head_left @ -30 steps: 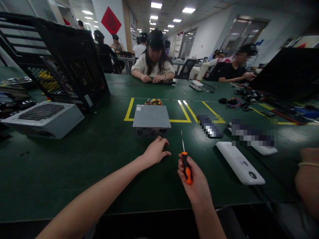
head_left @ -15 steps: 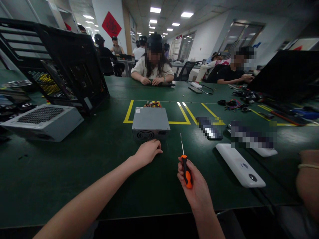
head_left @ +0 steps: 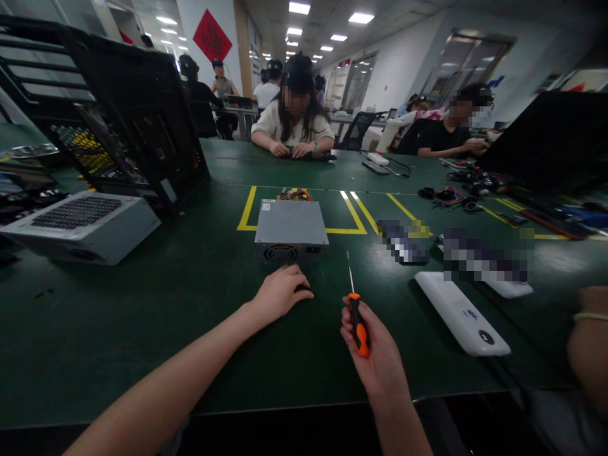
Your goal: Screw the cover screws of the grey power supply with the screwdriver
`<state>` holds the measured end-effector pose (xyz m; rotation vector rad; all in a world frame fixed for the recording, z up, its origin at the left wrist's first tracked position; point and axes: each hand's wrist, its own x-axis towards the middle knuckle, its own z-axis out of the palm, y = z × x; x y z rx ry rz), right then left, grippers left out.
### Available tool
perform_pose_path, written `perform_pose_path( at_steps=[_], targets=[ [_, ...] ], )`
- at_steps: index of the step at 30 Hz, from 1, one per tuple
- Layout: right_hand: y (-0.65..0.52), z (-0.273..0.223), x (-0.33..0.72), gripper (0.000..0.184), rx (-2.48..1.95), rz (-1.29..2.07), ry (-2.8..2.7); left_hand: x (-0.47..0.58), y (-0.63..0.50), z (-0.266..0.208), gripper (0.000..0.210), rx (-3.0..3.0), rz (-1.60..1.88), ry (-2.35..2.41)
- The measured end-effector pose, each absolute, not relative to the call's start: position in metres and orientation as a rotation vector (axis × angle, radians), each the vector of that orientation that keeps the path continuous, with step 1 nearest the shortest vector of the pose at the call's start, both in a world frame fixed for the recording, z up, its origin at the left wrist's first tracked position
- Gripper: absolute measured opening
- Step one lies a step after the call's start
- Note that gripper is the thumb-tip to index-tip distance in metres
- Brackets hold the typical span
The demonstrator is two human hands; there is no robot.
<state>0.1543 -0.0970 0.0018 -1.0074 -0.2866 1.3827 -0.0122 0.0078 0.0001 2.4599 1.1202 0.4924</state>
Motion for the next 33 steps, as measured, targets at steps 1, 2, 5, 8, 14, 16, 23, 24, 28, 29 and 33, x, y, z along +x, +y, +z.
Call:
perform_pose_path(
  at_steps=[1, 2, 5, 8, 14, 16, 23, 24, 28, 29, 33],
  targets=[
    [-0.097, 0.001, 0.154, 0.022, -1.007, 1.381, -0.295, -0.010, 0.005, 0.001, 0.019, 2.490, 0.485, 1.143],
    [-0.096, 0.001, 0.154, 0.022, -1.008, 1.380, -0.303, -0.008, 0.003, 0.002, 0.018, 2.518, 0.476, 1.161],
    [-0.096, 0.000, 0.155, 0.021, -1.022, 1.379, -0.317, -0.004, 0.000, 0.003, 0.018, 2.531, 0.498, 1.177],
    [-0.097, 0.001, 0.154, 0.022, -1.041, 1.360, -0.351, -0.006, 0.002, 0.000, 0.013, 2.263, 0.671, 1.170],
    [-0.112, 0.005, 0.135, 0.024, -1.099, 1.388, -0.498, -0.022, 0.010, 0.000, 0.014, 1.264, 0.962, 0.941],
    [-0.118, 0.005, 0.126, 0.025, -1.109, 1.444, -0.529, -0.025, 0.009, 0.003, 0.018, 1.037, 0.992, 0.851],
    [-0.124, 0.011, 0.108, 0.026, -1.126, 1.585, -0.565, -0.023, 0.004, 0.013, 0.011, 0.579, 0.964, 0.690],
    [-0.123, 0.011, 0.107, 0.026, -1.127, 1.593, -0.569, -0.023, 0.003, 0.014, 0.009, 0.544, 0.951, 0.662],
    [-0.123, 0.011, 0.102, 0.029, -1.141, 1.598, -0.586, -0.025, 0.001, 0.016, 0.007, 0.527, 0.869, 0.550],
    [-0.123, 0.011, 0.101, 0.029, -1.143, 1.598, -0.590, -0.026, 0.001, 0.016, 0.007, 0.536, 0.851, 0.533],
    [-0.122, 0.010, 0.099, 0.028, -1.142, 1.598, -0.612, -0.028, 0.001, 0.016, 0.007, 0.571, 0.810, 0.524]
  ],
)
